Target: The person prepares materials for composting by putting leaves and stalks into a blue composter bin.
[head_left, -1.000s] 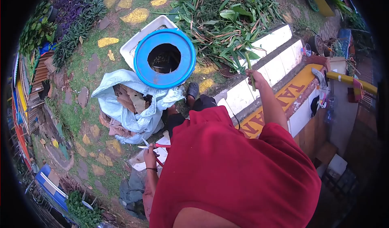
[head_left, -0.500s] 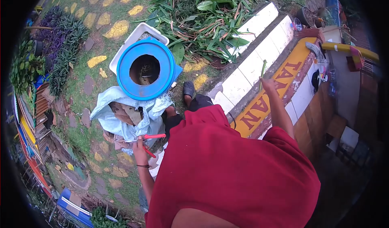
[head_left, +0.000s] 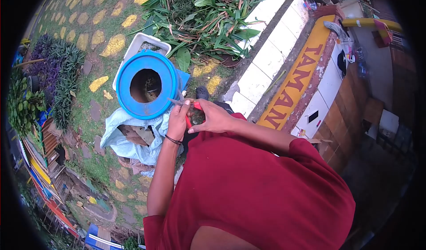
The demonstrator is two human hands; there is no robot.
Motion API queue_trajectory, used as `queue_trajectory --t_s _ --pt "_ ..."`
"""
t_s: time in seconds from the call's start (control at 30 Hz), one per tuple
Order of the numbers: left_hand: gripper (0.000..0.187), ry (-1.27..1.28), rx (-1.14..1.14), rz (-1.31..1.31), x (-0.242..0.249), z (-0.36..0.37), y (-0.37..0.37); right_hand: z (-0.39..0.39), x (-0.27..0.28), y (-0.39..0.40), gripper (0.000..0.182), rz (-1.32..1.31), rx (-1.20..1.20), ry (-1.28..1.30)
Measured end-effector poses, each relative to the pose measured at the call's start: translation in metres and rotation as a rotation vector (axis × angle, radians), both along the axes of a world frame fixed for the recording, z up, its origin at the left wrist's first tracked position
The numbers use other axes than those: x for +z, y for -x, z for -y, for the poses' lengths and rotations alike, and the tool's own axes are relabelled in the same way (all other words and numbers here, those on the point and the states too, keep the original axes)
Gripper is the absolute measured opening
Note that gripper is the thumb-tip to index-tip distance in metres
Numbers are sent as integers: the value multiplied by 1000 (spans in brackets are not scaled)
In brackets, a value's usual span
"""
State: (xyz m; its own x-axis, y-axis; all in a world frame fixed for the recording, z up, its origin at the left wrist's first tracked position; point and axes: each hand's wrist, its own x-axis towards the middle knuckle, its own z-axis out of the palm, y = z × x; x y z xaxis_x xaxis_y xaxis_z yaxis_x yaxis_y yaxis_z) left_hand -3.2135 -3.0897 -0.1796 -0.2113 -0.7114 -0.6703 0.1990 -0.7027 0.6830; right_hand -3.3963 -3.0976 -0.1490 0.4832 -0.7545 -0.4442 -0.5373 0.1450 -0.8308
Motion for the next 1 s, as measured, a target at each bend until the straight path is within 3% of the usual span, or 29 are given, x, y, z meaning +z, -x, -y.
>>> queue_trajectory --t_s 0.03,0.1,0.23,0.27,0.43,0.5,0.53,0.57,0.63,0.67,0.7,0.77,0.83,1.0 --pt "32 -4 -16 -3 1 1 7 -4 -1 3 94 -3 -16 -4" --pt "31 -217 176 -347 12 5 26 -9 -1 8 102 -69 -138 50" --pt "31 -248 74 -452 7 16 35 -5 -8 20 100 -98 -187 -75" --pt "32 -266 49 -516 3 19 36 -8 -22 25 90 -105 -199 -87" --pt "40 -243 -128 -420 -9 25 43 -21 -59 40 74 27 -346 -42" --pt "48 -141 -437 -175 -27 26 37 -27 -82 52 75 -7 -280 -305" --pt "54 39 -530 -9 -43 21 30 -30 -98 57 76 -49 -310 -372" --pt "54 39 -525 -3 -51 19 24 -30 -115 66 76 -45 -304 -371" --pt "56 145 -666 257 -62 12 8 -34 -158 94 76 -118 -537 -679" --pt "56 -42 -595 124 -72 4 1 -38 -186 112 76 -197 -561 -659" --pt "56 -46 -593 125 -77 -5 -5 -50 -220 134 76 -279 -585 -641" --pt "54 -300 -557 -10 -91 -21 -14 -107 -341 195 63 -489 -699 -424" --pt "51 -393 -577 0 -110 -47 -22 -100 -354 235 56 -494 -826 -731" --pt "45 -468 -682 113 -170 -132 -42 -75 -384 284 37 -549 -1051 -705"
